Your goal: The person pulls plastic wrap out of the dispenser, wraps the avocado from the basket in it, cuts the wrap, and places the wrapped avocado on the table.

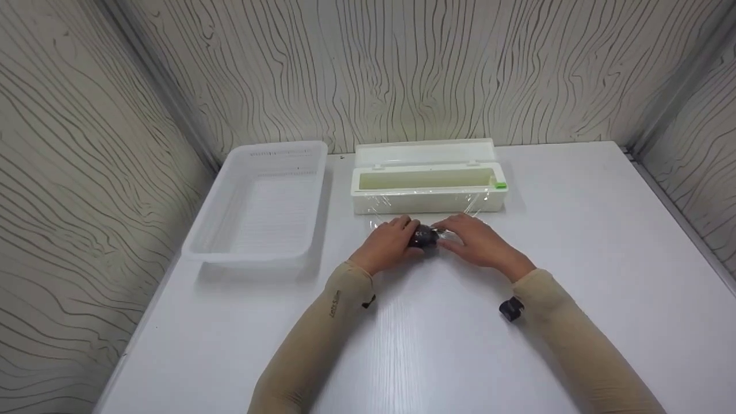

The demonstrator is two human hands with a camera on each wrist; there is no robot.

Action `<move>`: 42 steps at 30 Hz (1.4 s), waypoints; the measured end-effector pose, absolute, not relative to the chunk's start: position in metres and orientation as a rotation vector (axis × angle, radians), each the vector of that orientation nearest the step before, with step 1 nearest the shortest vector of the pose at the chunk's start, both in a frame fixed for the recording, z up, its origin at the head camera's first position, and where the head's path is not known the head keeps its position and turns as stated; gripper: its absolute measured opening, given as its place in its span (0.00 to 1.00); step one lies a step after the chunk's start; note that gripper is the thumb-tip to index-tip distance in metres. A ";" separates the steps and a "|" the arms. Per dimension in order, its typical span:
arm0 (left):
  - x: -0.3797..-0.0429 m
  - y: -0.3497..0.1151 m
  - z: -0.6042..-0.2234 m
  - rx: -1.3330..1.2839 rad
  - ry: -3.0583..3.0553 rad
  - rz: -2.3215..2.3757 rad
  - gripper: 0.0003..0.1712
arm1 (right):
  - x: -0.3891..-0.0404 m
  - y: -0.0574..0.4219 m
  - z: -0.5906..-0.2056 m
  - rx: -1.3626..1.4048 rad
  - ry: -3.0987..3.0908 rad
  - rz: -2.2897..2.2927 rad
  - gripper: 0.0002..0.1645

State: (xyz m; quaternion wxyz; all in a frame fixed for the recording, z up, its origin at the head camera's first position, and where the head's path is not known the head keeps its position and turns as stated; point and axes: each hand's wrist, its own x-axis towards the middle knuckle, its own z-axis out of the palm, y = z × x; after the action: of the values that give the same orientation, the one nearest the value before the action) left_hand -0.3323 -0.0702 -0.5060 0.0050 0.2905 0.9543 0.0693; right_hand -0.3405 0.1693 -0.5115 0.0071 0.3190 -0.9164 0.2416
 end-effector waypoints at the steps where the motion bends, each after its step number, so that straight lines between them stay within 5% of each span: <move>1: -0.332 -0.070 -0.506 0.911 2.986 0.223 0.37 | -0.340 0.169 -0.512 0.990 -2.871 0.759 0.24; 18: -0.328 -0.076 -0.505 0.982 2.992 0.367 0.34 | -0.346 0.166 -0.513 0.968 -2.729 0.694 0.11; 35: -0.330 -0.080 -0.501 0.978 2.953 0.470 0.32 | -0.332 0.142 -0.508 0.940 -2.775 0.729 0.31; 42: -0.331 -0.084 -0.499 0.983 2.925 0.516 0.22 | -0.334 0.142 -0.509 0.907 -2.755 0.673 0.36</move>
State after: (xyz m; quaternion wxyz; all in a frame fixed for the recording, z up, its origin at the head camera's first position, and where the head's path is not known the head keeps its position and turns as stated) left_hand -0.3307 -0.0837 -0.4990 0.0064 0.3141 0.9349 0.1649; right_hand -0.3344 0.1416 -0.5092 0.0819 0.3037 -0.9221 0.2252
